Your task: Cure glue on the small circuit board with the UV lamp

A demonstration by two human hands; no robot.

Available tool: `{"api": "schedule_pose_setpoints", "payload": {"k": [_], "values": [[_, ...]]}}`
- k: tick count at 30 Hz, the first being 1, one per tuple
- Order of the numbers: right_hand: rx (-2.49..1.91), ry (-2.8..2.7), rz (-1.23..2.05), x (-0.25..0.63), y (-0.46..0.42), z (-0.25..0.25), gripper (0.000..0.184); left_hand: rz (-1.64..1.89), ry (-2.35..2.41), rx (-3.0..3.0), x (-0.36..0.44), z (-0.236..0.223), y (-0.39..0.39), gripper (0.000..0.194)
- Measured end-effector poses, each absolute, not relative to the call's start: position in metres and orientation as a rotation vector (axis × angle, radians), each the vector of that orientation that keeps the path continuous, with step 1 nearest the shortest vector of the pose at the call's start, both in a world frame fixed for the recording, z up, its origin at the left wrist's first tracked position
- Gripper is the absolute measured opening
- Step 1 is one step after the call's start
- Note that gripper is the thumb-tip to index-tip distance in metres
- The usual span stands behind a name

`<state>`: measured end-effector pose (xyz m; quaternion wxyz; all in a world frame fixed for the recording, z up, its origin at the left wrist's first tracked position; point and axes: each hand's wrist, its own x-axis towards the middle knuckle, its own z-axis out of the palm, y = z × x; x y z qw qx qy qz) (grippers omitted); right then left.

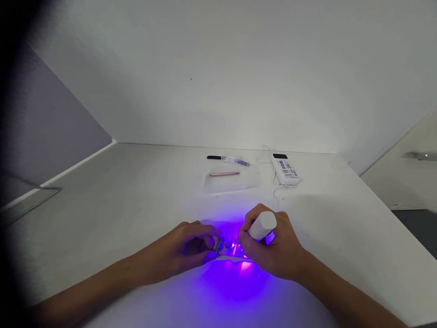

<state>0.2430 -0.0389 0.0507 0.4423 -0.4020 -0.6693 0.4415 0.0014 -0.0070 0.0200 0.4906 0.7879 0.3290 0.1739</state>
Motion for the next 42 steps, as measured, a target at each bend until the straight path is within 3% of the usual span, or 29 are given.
{"api": "schedule_pose_setpoints", "payload": {"k": [16, 21, 42], "values": [[-1.032, -1.654, 1.092, 0.2436, -0.0393, 0.0493, 0.014, 0.411, 0.818, 1.896, -0.0002, 0.0189, -0.0079, 0.007], [-1.144, -1.665, 1.055, 0.2427, -0.0407, 0.051, 0.015, 0.372, 0.839, 1.836, -0.0006, 0.0148, -0.0071, 0.019], [-1.163, -1.695, 0.956, 0.2423, -0.0394, 0.052, 0.012, 0.394, 0.814, 1.853, -0.0008, 0.0142, -0.0056, 0.017]]}}
